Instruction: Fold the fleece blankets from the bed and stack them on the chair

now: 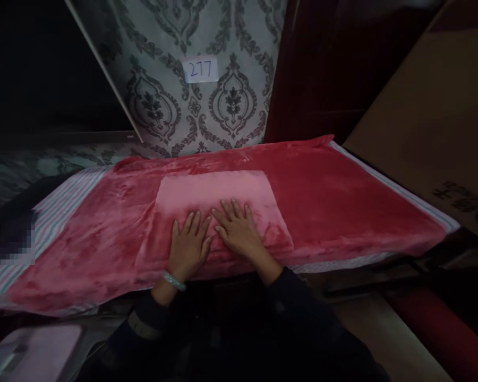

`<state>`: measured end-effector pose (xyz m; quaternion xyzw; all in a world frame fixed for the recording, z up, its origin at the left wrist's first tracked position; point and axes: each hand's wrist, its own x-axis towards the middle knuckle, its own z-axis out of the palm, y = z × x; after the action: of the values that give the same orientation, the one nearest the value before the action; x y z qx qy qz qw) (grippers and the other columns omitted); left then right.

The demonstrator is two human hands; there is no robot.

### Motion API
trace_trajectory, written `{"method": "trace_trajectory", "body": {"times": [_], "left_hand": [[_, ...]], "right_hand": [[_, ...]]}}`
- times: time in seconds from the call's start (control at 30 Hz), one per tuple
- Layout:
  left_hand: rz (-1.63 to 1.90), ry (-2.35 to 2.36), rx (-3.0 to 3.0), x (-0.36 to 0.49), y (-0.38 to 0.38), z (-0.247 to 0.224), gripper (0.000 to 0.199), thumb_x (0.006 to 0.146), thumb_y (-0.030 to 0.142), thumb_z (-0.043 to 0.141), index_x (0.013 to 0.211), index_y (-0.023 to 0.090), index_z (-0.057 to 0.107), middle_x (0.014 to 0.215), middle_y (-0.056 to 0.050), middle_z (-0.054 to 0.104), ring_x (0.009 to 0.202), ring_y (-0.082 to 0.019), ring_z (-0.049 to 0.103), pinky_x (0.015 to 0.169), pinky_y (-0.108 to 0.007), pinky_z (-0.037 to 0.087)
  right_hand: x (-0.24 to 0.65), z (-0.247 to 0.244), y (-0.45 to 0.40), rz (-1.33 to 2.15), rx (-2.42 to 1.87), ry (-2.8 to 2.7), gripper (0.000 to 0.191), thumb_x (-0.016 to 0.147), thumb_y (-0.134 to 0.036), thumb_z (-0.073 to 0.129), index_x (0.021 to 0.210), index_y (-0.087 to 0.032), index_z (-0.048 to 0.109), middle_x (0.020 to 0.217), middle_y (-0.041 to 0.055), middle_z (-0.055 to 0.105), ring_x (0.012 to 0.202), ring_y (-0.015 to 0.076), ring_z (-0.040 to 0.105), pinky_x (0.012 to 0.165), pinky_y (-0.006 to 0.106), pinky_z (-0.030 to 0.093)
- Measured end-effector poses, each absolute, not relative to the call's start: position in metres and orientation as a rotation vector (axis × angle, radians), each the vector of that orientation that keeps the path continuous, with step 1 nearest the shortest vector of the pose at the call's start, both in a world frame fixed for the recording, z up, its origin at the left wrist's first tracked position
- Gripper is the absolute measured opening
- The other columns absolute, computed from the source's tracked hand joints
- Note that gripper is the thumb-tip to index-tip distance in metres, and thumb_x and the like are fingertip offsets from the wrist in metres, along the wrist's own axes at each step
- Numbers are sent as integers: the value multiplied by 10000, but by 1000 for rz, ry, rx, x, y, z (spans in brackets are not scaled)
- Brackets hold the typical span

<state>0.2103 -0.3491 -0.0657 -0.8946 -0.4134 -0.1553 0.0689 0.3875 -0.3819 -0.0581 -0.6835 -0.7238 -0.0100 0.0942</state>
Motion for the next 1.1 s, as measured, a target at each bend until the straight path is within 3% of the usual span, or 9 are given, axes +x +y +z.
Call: {"method": "trace_trajectory", "body": {"times": [0.27, 0.4, 0.53, 0.77, 0.87, 1.1], "left_hand": [[-494, -1304, -2577, 156, -336, -61, 633, 1002, 497, 385, 1518, 146, 488, 1598, -232, 402, 1483, -404, 382, 1173, -740, 207], [-536, -1389, -2576, 126, -332, -70, 666, 1012, 501, 333, 1531, 102, 454, 1616, -238, 368, 1519, -394, 318, 1158, -686, 305], [-578, -1402, -2600, 120, -331, -80, 658, 1020, 486, 304, 1506, 79, 479, 1611, -224, 388, 1524, -369, 317, 1162, -600, 361], [-505, -1439, -2584, 119, -340, -66, 612, 1027, 481, 332, 1512, 137, 477, 1597, -188, 428, 1496, -341, 378, 1219, -635, 225], [-553, -1339, -2606, 137, -355, -50, 567, 1033, 452, 355, 1510, 174, 485, 1566, -154, 488, 1485, -322, 399, 1253, -640, 110], [-468, -1026, -2794, 200, -385, -60, 662, 994, 480, 491, 1579, 192, 376, 1644, -141, 369, 1541, -317, 288, 1251, -645, 137]], "right_hand": [[445, -59, -410, -97, -2208, -1963, 593, 1058, -531, 334, 1601, -296, 371, 1681, 70, 253, 1552, 342, 202, 1227, 634, 189], [473, -86, -435, -175, -2238, -1805, 584, 1066, -486, 291, 1619, -299, 321, 1696, 47, 220, 1568, 300, 151, 1184, 573, 327], [480, -111, -446, -230, -2140, -1693, 601, 1071, -445, 227, 1639, -252, 268, 1696, 65, 231, 1567, 289, 154, 1162, 535, 375], [472, -96, -453, -337, -2160, -1643, 569, 1072, -435, 220, 1620, -313, 308, 1649, 63, 353, 1546, 329, 215, 1153, 682, 288], [442, -78, -452, -386, -2027, -1787, 557, 1066, -405, 281, 1607, -294, 351, 1653, 61, 343, 1563, 322, 156, 1198, 656, 213], [374, -84, -434, -221, -1898, -2100, 540, 1041, -408, 395, 1563, -278, 444, 1670, 74, 295, 1554, 354, 167, 1209, 654, 146]]}}
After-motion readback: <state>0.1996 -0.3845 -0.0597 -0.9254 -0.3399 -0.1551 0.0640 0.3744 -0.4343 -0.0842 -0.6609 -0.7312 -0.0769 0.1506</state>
